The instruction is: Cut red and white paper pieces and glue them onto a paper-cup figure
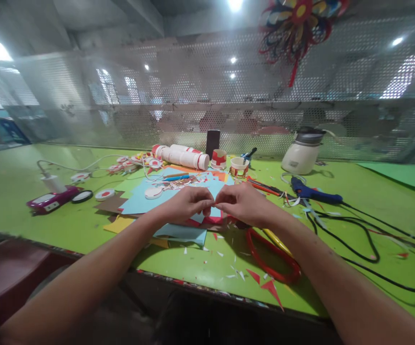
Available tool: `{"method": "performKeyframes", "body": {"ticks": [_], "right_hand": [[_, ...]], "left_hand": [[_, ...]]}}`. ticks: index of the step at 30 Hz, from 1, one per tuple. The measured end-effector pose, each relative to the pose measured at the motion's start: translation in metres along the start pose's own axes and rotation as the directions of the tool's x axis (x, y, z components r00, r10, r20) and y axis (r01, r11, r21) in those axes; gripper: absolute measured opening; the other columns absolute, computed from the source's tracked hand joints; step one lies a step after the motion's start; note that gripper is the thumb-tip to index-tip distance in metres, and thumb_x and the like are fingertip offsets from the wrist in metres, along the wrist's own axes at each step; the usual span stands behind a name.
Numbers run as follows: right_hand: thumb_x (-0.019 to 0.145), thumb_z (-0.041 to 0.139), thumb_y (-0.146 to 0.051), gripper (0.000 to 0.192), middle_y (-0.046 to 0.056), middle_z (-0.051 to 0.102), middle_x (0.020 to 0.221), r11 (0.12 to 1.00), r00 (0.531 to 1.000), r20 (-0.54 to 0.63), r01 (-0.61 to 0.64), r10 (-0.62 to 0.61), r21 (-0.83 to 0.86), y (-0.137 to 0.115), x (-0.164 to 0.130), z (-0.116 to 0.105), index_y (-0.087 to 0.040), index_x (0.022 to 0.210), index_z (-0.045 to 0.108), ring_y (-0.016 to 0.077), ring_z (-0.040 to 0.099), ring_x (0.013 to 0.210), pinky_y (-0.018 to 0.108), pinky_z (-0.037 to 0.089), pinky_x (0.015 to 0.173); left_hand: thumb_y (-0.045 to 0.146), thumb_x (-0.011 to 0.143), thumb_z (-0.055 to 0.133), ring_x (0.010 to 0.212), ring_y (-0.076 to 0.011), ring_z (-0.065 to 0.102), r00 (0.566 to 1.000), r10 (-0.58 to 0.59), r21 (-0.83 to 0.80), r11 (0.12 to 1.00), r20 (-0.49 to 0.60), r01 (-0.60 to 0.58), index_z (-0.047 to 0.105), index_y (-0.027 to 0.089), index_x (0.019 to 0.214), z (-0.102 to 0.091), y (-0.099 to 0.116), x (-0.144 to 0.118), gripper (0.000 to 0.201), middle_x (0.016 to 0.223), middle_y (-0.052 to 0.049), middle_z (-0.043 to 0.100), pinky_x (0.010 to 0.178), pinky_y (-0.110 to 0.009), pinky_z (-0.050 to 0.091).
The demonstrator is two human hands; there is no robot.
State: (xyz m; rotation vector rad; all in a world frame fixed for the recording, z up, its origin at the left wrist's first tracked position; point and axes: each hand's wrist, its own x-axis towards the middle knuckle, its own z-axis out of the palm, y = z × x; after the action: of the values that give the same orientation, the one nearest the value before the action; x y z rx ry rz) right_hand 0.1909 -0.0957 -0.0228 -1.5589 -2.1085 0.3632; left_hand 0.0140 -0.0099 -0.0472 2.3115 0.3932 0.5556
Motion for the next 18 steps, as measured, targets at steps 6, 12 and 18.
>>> {"method": "performKeyframes", "body": {"ticks": [6, 12, 18], "right_hand": [[0.076, 0.058, -0.027, 0.017, 0.001, 0.061, 0.061, 1.000, 0.999, 0.035, -0.004, 0.003, 0.015, 0.001, -0.001, -0.001, -0.014, 0.078, 0.068, 0.0115, 0.050, 0.055, 0.024, 0.038, 0.052], [0.074, 0.060, -0.033, 0.018, 0.001, 0.061, 0.063, 0.968, 0.999, -0.027, -0.031, 0.039, 0.249, 0.019, 0.005, -0.001, -0.015, 0.074, 0.064, 0.0118, 0.053, 0.057, 0.024, 0.040, 0.054], [0.069, 0.063, -0.032, 0.017, 0.002, 0.065, 0.065, 0.960, 0.984, -0.140, -0.072, 0.113, 0.270, 0.046, 0.014, 0.005, -0.015, 0.071, 0.065, 0.0141, 0.057, 0.060, 0.026, 0.043, 0.056]], "left_hand": [[0.031, 0.083, 0.053, 0.061, -0.0091, 0.056, 0.994, -0.018, -0.275, 0.960, 0.109, 0.048, 0.058, 0.013, 0.080, 0.001, 0.001, -0.002, 0.020, 0.067, -0.002, 0.062, 0.064, -0.025, 0.045], [0.041, 0.078, 0.058, 0.066, -0.0126, 0.059, 0.991, -0.061, -0.326, 0.945, -0.118, 0.019, 0.062, 0.011, 0.080, -0.019, -0.004, 0.000, 0.030, 0.072, -0.007, 0.065, 0.063, -0.027, 0.046], [0.048, 0.076, 0.049, 0.076, -0.0157, 0.063, 0.738, -0.300, -0.047, 0.938, -0.605, 0.343, 0.060, 0.013, 0.083, -0.087, -0.035, -0.014, 0.038, 0.082, -0.008, 0.067, 0.064, -0.025, 0.047]]}}
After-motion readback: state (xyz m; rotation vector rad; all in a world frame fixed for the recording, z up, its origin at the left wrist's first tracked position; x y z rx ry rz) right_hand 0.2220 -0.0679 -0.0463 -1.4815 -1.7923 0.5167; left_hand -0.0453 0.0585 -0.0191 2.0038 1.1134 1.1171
